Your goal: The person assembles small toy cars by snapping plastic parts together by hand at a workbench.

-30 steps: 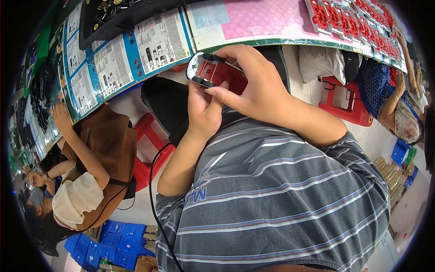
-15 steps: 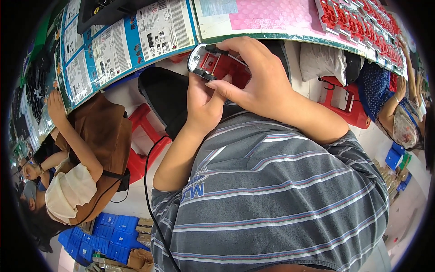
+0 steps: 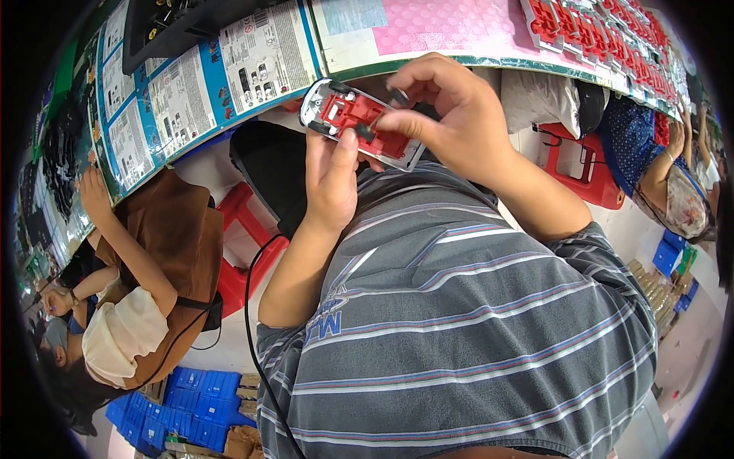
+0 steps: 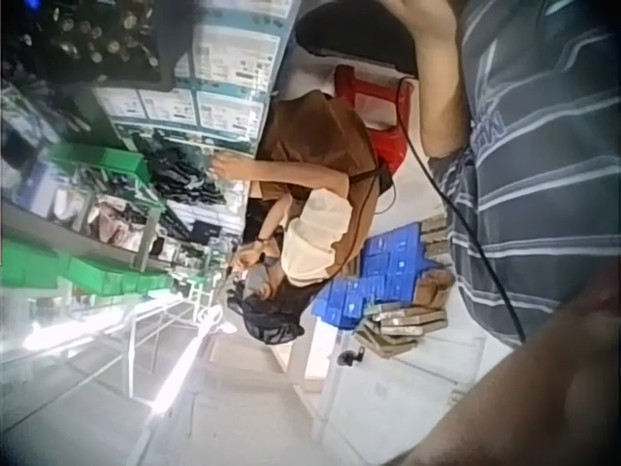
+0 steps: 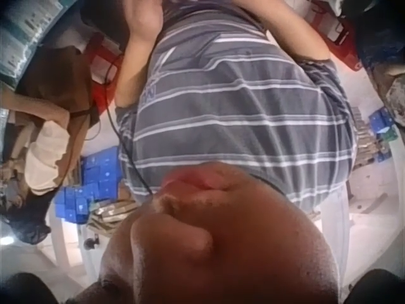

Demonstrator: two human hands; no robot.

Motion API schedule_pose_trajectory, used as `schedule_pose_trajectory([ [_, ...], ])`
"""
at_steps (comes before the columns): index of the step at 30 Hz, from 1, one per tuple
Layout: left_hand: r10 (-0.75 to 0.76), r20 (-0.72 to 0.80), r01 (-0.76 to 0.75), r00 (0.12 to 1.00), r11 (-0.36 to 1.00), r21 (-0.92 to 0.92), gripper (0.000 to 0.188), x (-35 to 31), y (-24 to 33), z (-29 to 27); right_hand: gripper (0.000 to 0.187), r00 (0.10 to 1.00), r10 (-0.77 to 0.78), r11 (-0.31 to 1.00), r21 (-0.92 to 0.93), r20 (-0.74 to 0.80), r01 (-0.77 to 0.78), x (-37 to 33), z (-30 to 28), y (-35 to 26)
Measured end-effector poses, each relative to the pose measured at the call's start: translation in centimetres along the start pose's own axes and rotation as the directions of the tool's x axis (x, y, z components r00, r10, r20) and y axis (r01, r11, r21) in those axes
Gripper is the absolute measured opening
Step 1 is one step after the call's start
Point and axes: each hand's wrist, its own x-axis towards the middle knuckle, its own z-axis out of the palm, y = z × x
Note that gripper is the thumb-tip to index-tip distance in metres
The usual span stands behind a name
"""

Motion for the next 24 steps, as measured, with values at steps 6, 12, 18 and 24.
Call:
schedule_pose_trajectory([
  [6, 0.045, -0.020, -0.046, 0.999, 0.998, -0.038, 0.056, 0.0, -0.3, 0.4, 0.026, 0.998, 0.038, 0.999, 0.014, -0.040, -0.037, 0.1, 0.6, -0.7],
  [12, 0.084, -0.059, -0.078, 0.995, 0.993, 0.090, 0.051, 0.1, -0.1, 1.0, 0.019, 0.980, -0.096, 0.995, -0.046, -0.173, 0.089, 0.2, 1.4, -0.2],
  [18, 0.029, -0.006, -0.029, 1.000, 1.000, 0.006, 0.066, -0.3, 0.4, 1.3, 0.016, 0.971, -0.097, 0.994, 0.020, -0.217, 0.104, 0.1, 2.1, 0.3],
  [24, 0.075, -0.039, -0.074, 0.996, 0.997, 0.038, 0.053, 0.0, -0.2, 0.7, 0.031, 0.996, -0.085, 0.995, -0.060, -0.035, 0.083, 0.6, 1.3, -0.5],
])
